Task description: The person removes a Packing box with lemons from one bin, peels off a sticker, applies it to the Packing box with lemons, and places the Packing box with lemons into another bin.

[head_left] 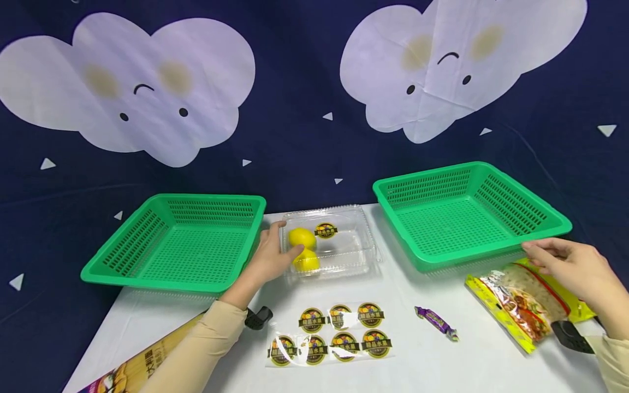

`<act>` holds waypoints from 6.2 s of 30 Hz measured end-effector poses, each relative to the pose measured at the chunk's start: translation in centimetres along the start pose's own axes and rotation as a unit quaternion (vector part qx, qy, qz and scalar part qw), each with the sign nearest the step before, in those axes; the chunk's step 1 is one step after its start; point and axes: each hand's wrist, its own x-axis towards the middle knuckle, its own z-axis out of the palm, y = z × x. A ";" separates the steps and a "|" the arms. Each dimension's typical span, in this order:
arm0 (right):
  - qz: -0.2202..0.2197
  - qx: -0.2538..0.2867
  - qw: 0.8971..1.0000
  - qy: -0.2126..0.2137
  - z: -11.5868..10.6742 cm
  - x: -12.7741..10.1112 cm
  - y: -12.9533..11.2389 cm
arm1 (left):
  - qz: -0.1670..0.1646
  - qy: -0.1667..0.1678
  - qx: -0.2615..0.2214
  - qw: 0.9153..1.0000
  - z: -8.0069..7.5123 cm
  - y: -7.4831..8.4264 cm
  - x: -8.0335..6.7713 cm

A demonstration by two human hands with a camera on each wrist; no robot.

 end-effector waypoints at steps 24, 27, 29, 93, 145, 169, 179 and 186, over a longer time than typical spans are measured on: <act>0.092 0.360 0.901 -0.225 1.5 2.8 2.4 | -0.075 -0.063 -0.151 0.984 0.2 -0.8 -0.1; 0.093 0.381 0.891 -0.227 1.6 2.8 2.5 | -0.087 -0.065 -0.169 0.980 0.2 -0.8 0.0; 0.093 0.403 0.881 -0.230 1.7 2.8 2.7 | -0.096 -0.066 -0.179 0.977 0.2 -0.7 0.1; 0.071 0.559 0.785 -0.256 2.3 2.7 2.3 | -0.102 -0.064 -0.308 0.944 -2.6 3.4 1.8; 0.088 0.571 0.777 -0.251 2.7 2.7 3.0 | -0.104 -0.176 -0.322 0.925 6.8 20.1 7.8; 0.073 0.558 0.786 -0.258 2.4 2.9 3.1 | -0.164 -0.107 -0.346 0.918 14.0 24.5 8.3; 0.067 0.552 0.791 -0.256 2.5 2.7 3.1 | -0.175 -0.083 -0.332 0.923 16.8 25.3 7.9; 0.067 0.541 0.800 -0.251 2.5 2.8 3.0 | -0.182 -0.083 -0.342 0.918 17.9 25.2 7.4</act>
